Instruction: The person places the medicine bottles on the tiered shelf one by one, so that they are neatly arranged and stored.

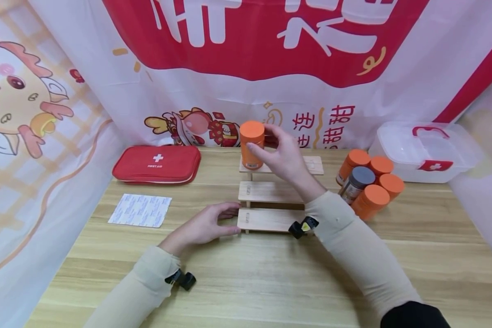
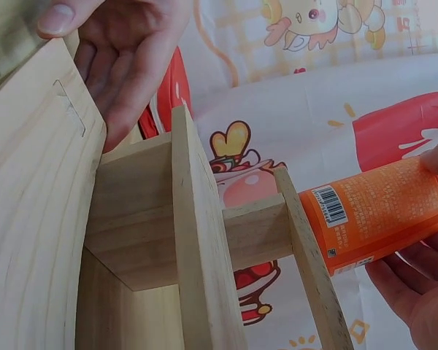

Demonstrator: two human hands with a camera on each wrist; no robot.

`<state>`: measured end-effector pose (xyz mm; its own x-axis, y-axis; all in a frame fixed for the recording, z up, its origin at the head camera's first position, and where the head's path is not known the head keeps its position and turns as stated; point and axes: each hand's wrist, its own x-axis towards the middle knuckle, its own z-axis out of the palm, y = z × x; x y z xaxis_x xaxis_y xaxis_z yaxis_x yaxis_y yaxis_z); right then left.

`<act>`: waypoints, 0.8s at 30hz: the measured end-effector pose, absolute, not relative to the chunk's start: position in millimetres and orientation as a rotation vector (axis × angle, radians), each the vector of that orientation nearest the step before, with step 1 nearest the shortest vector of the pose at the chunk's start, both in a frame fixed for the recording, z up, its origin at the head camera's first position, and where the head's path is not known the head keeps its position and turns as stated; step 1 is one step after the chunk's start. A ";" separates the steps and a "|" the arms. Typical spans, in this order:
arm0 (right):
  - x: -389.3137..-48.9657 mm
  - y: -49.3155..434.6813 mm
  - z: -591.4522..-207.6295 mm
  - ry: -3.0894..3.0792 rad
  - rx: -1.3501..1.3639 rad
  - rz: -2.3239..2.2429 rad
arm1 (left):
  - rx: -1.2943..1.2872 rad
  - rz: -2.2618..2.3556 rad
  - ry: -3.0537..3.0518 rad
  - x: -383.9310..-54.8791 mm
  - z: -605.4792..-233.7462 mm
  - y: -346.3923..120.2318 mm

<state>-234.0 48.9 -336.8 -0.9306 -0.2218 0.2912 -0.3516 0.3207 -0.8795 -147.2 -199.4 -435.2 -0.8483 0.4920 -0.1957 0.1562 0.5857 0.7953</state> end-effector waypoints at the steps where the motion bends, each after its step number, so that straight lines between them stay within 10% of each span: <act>1: -233.5 49.0 -336.7 -2.456 0.535 1.685 | 0.525 1.157 2.424 -147.1 -435.3 -199.4; 24: -228.5 53.6 -337.5 -2.486 0.537 1.668 | 0.537 1.143 2.435 -146.6 -436.0 -199.2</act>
